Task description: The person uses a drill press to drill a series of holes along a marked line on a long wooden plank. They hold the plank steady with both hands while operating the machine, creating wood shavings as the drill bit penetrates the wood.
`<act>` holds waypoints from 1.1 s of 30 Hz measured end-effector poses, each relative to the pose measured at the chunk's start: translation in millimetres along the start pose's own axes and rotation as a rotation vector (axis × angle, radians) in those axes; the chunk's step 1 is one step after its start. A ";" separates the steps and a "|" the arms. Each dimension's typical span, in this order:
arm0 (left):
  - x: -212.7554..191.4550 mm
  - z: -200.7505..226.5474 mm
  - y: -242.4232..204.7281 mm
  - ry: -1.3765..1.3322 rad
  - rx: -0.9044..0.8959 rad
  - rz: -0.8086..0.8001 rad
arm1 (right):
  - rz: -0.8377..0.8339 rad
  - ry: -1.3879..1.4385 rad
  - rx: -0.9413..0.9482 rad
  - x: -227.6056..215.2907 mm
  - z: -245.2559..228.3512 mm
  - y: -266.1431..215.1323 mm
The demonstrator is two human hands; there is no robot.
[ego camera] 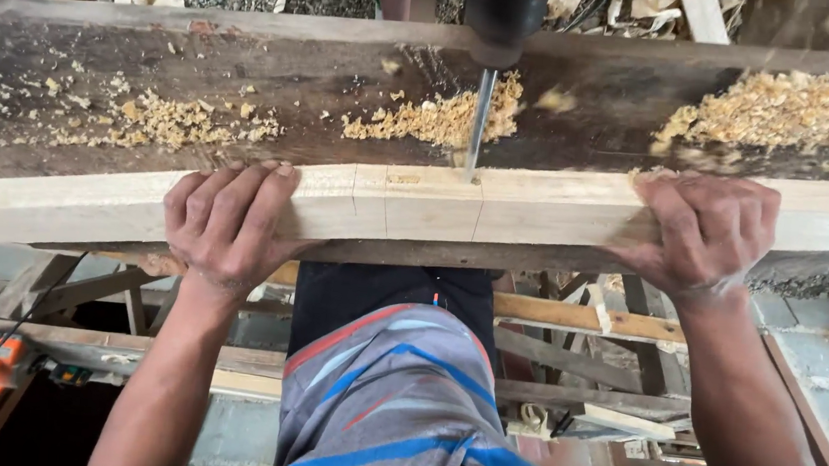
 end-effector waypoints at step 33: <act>-0.8 -1.6 12.2 0.023 0.019 0.059 | -0.015 -0.012 -0.014 -0.5 7.3 12.9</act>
Point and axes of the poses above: each hand's wrist, its own y-axis towards the middle knuckle, its own x-axis out of the palm, z = x × y, the point moved 6 cm from there along y, towards the middle knuckle, and after that the axes turned 15 degrees about z, right-handed, at the moved point
